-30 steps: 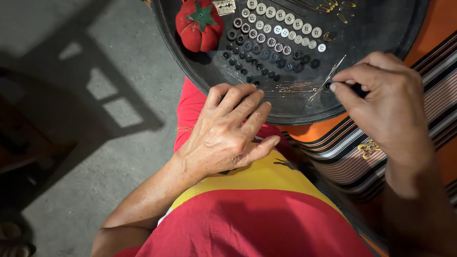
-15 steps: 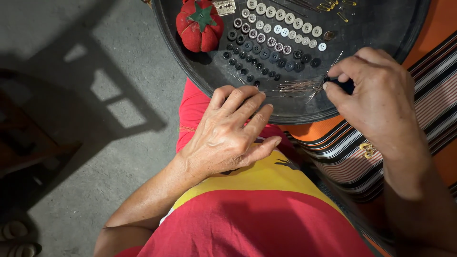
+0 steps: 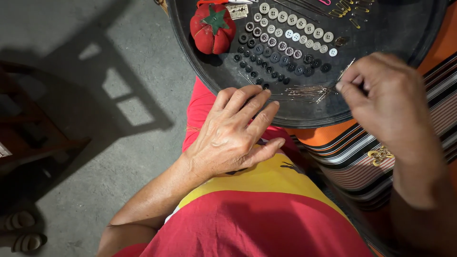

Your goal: The person sorts black buttons and needles on a round tray, arranging them into neat rows. They then gather the needles and insert them into a red tomato-shaped pincushion.

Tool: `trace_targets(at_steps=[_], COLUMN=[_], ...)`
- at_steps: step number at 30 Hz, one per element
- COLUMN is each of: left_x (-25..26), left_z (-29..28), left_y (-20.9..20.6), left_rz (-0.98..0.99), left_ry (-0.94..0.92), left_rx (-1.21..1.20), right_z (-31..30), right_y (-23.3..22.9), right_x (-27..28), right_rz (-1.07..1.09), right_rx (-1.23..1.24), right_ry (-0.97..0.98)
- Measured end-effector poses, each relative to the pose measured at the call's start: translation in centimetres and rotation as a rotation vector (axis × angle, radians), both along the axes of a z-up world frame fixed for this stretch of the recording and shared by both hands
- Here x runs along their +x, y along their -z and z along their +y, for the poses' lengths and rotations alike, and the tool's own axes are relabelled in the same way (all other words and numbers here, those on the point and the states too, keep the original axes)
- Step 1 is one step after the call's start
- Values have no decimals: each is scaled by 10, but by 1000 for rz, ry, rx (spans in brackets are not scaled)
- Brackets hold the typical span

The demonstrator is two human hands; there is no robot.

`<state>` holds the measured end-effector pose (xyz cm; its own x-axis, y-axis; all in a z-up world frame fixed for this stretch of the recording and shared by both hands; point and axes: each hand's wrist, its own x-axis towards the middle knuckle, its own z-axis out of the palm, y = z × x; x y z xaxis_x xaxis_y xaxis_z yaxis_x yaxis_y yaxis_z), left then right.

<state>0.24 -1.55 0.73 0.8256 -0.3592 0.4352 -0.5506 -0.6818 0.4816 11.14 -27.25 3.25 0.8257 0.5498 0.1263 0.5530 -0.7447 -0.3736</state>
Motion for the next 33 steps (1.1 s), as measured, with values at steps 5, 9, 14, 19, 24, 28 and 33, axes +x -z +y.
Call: trace_targets(at_steps=[5,9,14,19,24,28,33], left_x=[3,2,-2,-1,-1,-1,1], left_z=[-2,-1,4,5,7,8,9], left_y=[2,3,3,4,6,6,6], left_rz=[7,4,7,5,6,2,-2], left_ry=[-15,-18,-4,5,15,2,-31], left_rx=[29,24,-1,-11,-31,-38,-9], right_z=[-6,10,48,68,73,67,57], right_y=[-11,-10,1,8,10,6,5], right_x=[3,0,-11,-10,-11,-12,-15], right_rz=[92,186,-68,-105,-117,-124,-112], right_rx=[63,226,191,88,80,123,103], right_ry=[162,118,-225,-339,-375,-375,-350])
